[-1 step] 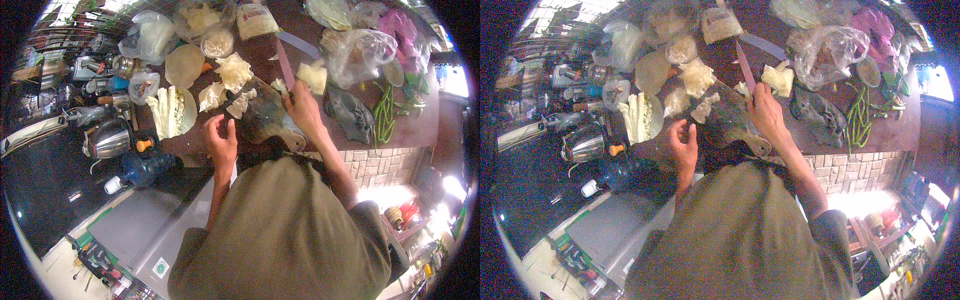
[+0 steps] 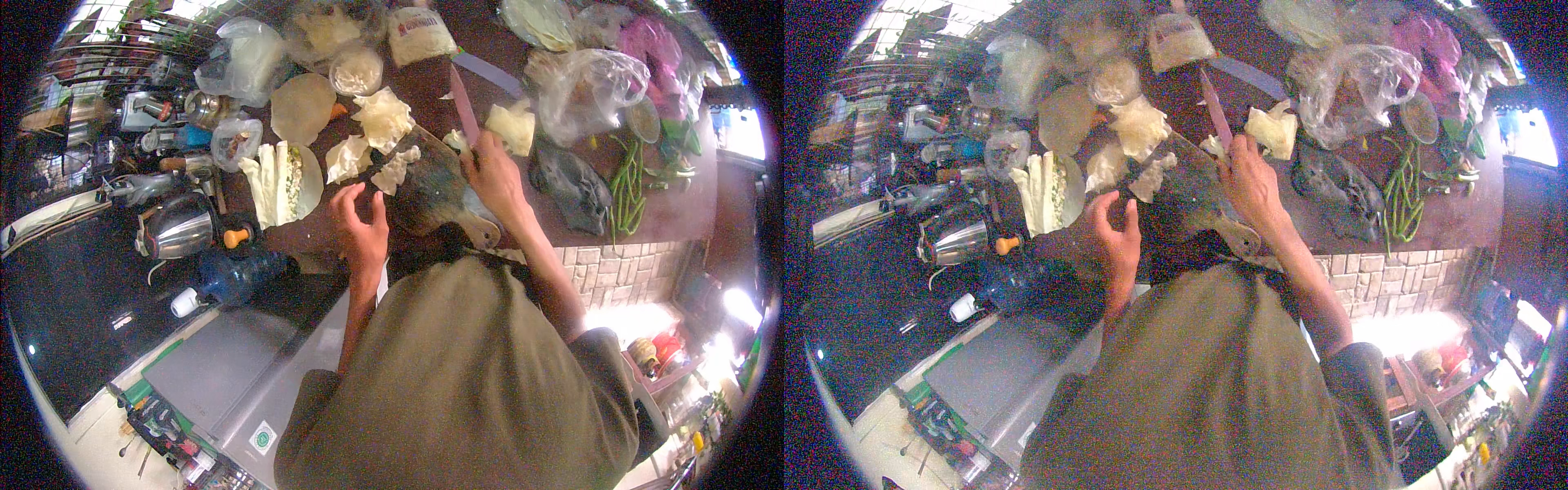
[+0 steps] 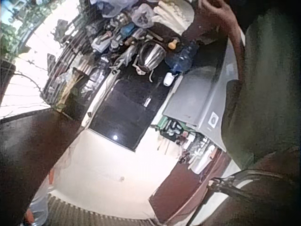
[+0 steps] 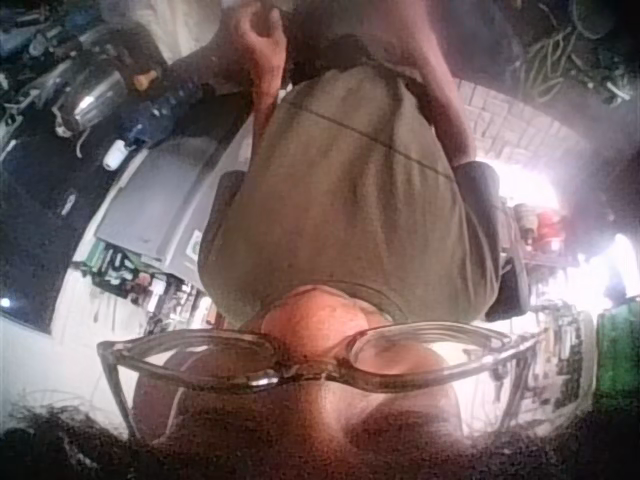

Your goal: The person prepares and rolls wraps by placing a vegetable mixture onto individual leaves and rolling them tightly by hand.

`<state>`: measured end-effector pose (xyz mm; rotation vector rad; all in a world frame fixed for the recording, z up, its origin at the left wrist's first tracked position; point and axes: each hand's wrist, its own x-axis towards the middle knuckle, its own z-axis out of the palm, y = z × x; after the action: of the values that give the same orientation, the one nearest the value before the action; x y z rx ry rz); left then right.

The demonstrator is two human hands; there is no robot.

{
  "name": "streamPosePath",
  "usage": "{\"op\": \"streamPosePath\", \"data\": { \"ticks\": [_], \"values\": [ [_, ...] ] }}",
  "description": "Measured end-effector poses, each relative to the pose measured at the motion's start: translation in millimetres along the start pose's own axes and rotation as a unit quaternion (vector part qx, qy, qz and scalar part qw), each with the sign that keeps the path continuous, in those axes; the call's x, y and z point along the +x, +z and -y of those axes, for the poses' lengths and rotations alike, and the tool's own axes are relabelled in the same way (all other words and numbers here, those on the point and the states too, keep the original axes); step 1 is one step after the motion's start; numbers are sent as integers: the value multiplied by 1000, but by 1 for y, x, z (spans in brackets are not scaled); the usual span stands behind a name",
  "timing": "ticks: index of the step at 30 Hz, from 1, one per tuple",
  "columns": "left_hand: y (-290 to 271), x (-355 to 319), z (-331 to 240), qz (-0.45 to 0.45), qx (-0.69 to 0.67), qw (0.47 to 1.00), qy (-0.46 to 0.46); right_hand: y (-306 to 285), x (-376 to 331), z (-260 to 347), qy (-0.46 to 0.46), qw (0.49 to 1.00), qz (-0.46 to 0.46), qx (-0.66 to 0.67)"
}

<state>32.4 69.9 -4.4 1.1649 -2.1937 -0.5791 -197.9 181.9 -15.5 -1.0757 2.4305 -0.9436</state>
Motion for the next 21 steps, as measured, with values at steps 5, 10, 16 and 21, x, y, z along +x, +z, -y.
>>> {"op": "streamPosePath", "data": {
  "ticks": [5, 10, 16, 21],
  "values": [
    [14, 20, -18, 119, 111, 984, 73, 14, 13, -8, -15, 998, 32, -54],
    [15, 14, -7, 182, 44, 980, 66, 15, 7, -14, -19, 998, 18, -53],
    [-22, 27, -15, 83, -42, 991, 96, 21, 4, -21, -19, 999, -11, -44],
    [-31, 38, -3, -14, -36, 985, 166, 18, 8, -16, -5, 1000, 0, -30]
  ]
}}
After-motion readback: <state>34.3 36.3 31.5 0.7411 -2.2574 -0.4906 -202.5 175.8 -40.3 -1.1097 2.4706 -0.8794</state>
